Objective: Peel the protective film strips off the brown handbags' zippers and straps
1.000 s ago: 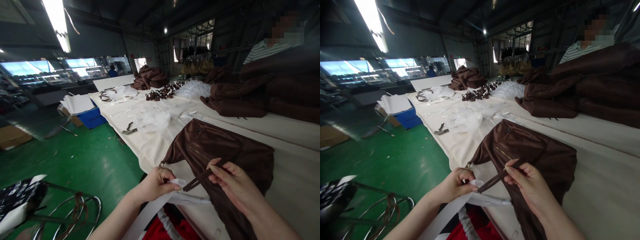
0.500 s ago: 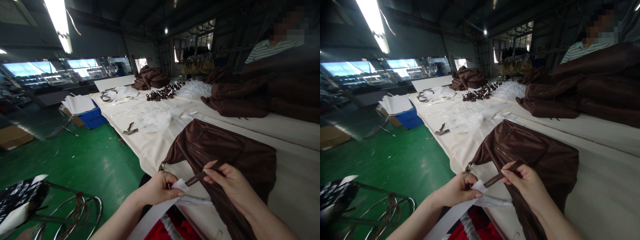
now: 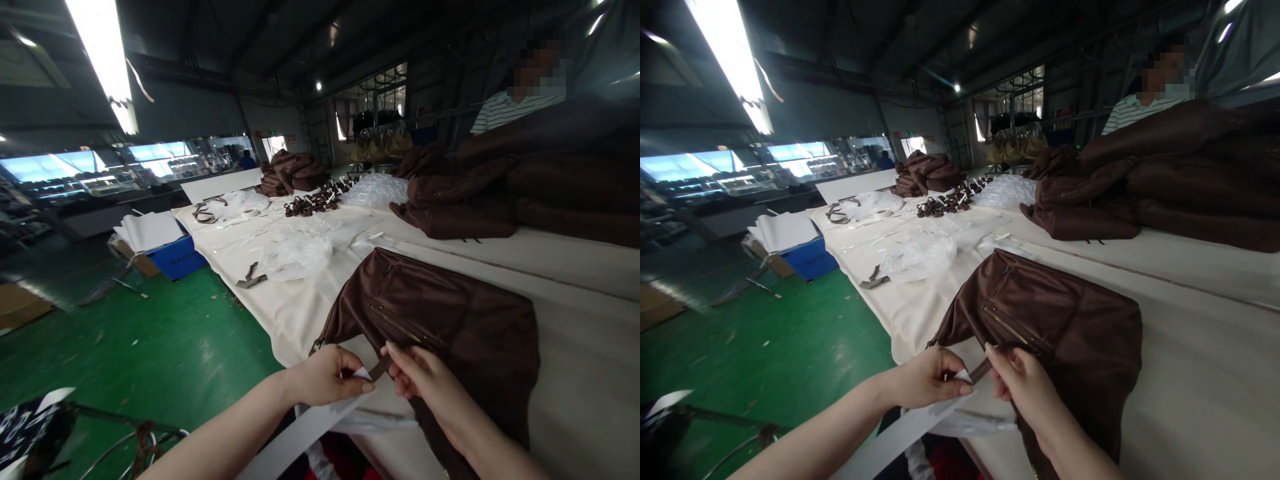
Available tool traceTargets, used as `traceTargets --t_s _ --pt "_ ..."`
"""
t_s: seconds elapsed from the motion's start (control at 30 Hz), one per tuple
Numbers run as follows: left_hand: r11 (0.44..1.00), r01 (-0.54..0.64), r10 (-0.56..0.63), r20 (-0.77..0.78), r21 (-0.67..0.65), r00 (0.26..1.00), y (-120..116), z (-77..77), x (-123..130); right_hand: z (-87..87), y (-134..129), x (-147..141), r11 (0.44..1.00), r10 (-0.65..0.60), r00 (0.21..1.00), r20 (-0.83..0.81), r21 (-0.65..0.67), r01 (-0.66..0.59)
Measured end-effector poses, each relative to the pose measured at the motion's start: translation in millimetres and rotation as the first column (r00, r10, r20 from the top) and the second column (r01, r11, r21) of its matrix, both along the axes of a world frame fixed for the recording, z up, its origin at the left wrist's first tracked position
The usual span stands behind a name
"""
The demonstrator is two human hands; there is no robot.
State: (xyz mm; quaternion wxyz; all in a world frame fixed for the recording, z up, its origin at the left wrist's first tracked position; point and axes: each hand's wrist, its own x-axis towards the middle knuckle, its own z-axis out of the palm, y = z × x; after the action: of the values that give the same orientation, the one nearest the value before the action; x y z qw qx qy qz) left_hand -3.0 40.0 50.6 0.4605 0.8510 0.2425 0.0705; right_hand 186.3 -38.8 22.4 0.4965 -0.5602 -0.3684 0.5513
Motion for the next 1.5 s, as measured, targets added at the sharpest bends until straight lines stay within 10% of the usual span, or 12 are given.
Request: traceTargets --t_s 0.2,0.37,0.47,0.57,0.63,0.97,1.5 --pt "0.994 -0.007 -0.005 -0.113 -0.107 0.994 1.2 10.7 3.2 -1.3 4.0 7.6 1.0 0.001 0.991 -0.131 -0.026 -0.004" --pt "0.997 -0.077 0.077 -0.092 0.01 0.993 2.6 6.0 20.5 -3.7 1.1 6.6 0.983 0.164 0.96 0.228 -0.123 -0.138" --pt "0.995 -0.069 0.076 -0.097 0.068 0.992 4.8 2.0 31.2 13.2 -8.1 20.5 0.962 0.273 0.712 0.647 -0.186 -0.2" --pt "0.993 -0.044 0.05 -0.06 0.105 0.997 6.9 2.0 42.9 33.1 -15.5 45.2 0.986 0.166 0.374 0.913 -0.14 -0.094" --pt "0.993 0.001 0.002 -0.022 0.119 1.0 8.2 2.4 51.5 40.2 -16.2 60.6 0.996 0.091 0.286 0.954 -0.081 -0.045" --pt "0.991 -0.08 0.059 -0.181 -0.109 0.982 16.9 -2.4 80.5 25.2 -8.5 68.2 0.948 0.149 0.418 0.896 -0.01 -0.318" --pt "0.954 -0.088 0.151 -0.205 0.288 0.967 22.3 -22.2 130.4 24.5 -7.7 83.2 0.986 0.103 0.34 0.935 -0.053 -0.155"
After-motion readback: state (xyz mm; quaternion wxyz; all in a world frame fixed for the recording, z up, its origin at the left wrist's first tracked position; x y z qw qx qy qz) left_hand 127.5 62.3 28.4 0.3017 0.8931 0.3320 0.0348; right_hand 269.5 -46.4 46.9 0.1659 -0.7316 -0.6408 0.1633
